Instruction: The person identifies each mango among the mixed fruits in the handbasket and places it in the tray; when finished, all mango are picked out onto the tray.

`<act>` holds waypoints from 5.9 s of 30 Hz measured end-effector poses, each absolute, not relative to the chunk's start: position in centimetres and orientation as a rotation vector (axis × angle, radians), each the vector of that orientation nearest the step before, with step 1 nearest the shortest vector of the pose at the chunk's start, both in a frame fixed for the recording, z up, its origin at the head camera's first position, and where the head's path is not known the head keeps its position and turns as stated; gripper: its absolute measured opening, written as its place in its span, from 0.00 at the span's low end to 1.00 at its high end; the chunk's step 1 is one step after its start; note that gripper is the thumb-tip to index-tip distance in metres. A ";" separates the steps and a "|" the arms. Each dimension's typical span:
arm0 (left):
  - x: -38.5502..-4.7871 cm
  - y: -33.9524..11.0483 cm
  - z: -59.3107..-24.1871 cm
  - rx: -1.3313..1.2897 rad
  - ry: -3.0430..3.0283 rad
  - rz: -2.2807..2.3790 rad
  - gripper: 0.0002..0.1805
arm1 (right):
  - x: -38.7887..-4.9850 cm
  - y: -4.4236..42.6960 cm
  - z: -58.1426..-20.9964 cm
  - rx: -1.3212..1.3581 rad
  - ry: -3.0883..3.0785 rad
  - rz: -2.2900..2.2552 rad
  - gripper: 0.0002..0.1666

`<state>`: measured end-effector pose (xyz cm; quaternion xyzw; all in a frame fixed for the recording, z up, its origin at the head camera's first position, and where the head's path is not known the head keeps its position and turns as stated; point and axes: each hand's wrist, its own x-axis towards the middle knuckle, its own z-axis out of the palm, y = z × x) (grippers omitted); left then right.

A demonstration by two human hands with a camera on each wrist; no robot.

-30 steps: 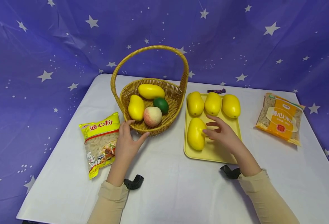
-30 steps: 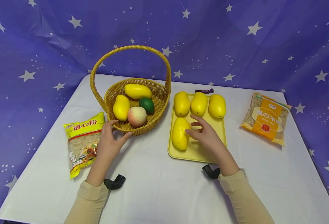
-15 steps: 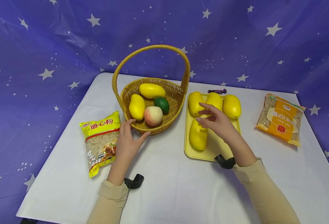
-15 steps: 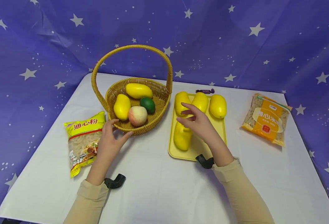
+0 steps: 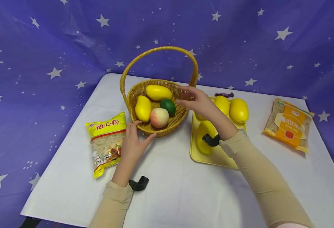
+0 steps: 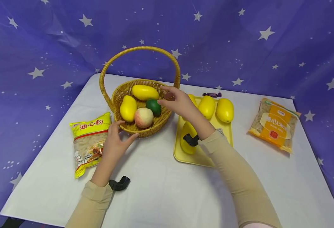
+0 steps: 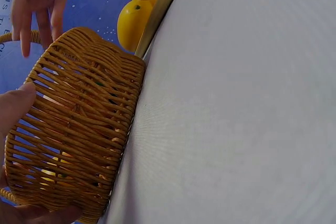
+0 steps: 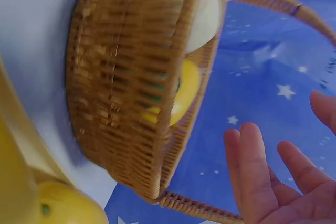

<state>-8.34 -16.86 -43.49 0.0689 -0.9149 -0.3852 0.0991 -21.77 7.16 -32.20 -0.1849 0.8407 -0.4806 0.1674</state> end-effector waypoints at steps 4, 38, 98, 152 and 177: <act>-8.4 -16.8 -43.5 0.213 -2.707 -1.135 0.44 | -24.0 5.8 -32.3 -0.552 2.475 -1.268 0.36; -8.4 -16.7 -43.7 0.193 -2.684 -1.090 0.44 | -30.4 0.5 -38.2 -0.649 2.663 -0.877 0.36; -8.4 -16.5 -43.5 0.248 -2.737 -1.114 0.47 | -19.1 10.9 -34.7 -0.366 2.498 -1.589 0.33; -8.2 -16.8 -43.5 0.204 -2.678 -1.121 0.43 | -10.4 22.4 -43.0 0.317 2.634 -1.521 0.39; -8.3 -16.7 -43.6 0.164 -2.667 -1.115 0.43 | -9.2 21.6 -40.7 0.236 2.700 -1.219 0.50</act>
